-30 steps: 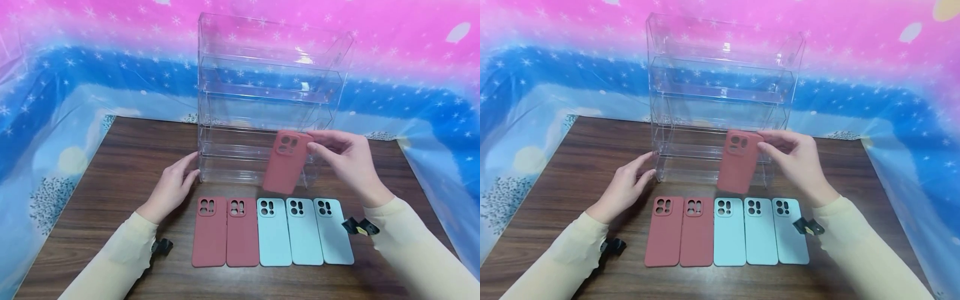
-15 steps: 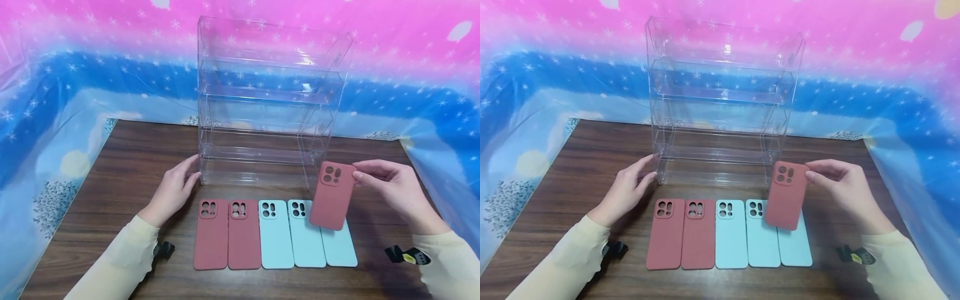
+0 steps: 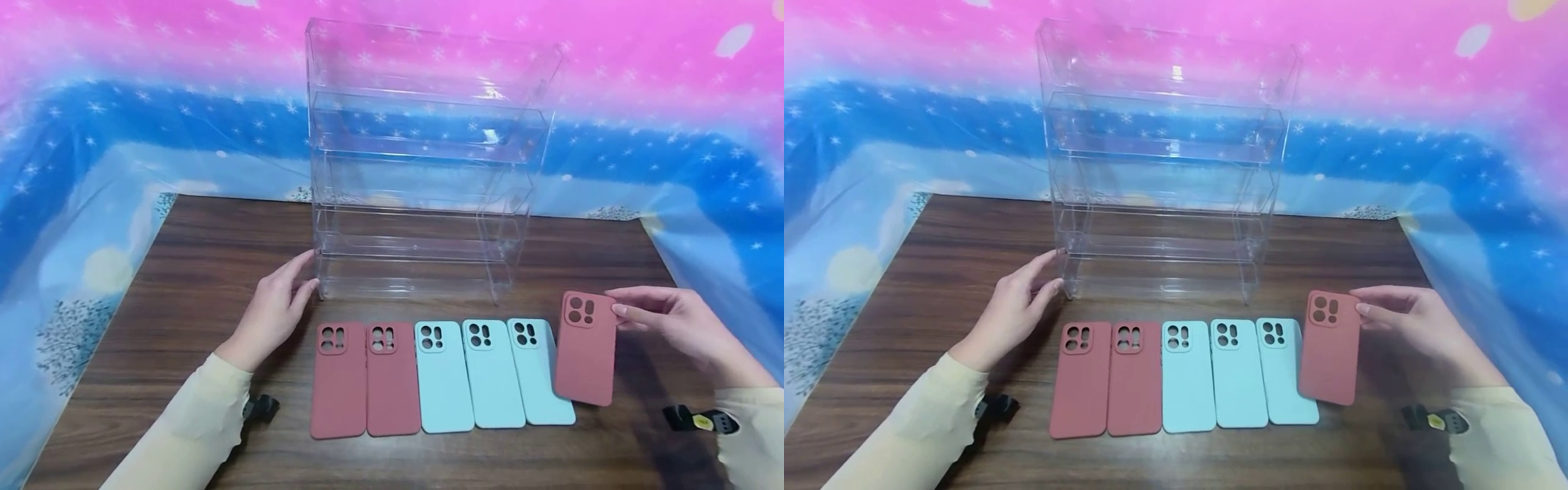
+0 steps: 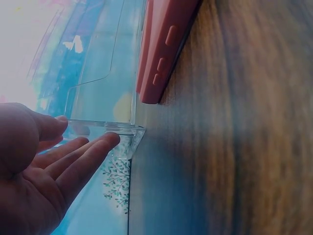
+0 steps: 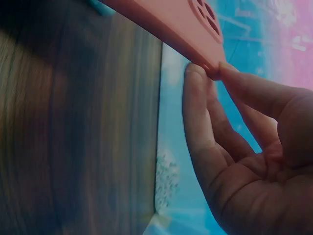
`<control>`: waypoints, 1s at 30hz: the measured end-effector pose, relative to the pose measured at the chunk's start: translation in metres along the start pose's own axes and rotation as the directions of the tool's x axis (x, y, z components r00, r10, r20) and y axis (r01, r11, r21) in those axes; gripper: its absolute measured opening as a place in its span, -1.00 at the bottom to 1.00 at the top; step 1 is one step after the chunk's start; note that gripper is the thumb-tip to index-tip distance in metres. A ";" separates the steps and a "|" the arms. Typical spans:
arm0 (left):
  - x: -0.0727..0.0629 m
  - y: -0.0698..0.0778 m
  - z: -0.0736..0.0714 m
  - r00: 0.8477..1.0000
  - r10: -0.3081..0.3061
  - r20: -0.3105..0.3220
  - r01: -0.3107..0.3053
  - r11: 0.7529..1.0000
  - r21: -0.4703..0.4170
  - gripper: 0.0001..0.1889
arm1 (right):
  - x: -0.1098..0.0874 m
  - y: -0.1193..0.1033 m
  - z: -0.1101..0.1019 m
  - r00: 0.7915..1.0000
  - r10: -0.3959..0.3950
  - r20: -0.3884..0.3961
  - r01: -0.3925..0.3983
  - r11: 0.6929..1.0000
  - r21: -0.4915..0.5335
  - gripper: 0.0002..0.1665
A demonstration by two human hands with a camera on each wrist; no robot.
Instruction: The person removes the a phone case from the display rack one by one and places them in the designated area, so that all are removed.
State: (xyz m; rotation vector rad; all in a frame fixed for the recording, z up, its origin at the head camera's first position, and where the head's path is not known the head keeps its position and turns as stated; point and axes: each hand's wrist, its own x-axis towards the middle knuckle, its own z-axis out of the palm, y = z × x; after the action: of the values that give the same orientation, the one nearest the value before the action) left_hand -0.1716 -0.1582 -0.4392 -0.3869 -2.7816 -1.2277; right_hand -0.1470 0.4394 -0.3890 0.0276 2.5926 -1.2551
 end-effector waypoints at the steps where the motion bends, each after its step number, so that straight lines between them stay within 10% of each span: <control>1: 0.000 0.000 -0.001 1.000 -0.002 -0.001 0.002 1.000 0.001 -0.43 | 0.000 0.004 -0.001 1.000 0.005 0.011 -0.005 1.000 -0.008 -0.48; 30: -0.015 -0.010 -0.017 0.998 -0.009 -0.058 0.010 1.000 0.011 -0.45 | 0.037 0.038 0.036 0.996 0.025 0.086 -0.013 0.991 -0.133 -0.45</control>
State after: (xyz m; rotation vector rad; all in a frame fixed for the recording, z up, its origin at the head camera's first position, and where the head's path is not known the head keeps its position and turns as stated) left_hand -0.1598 -0.1803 -0.4372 -0.3319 -2.7432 -1.2052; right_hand -0.1700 0.4317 -0.4486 -0.0268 2.5876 -1.0509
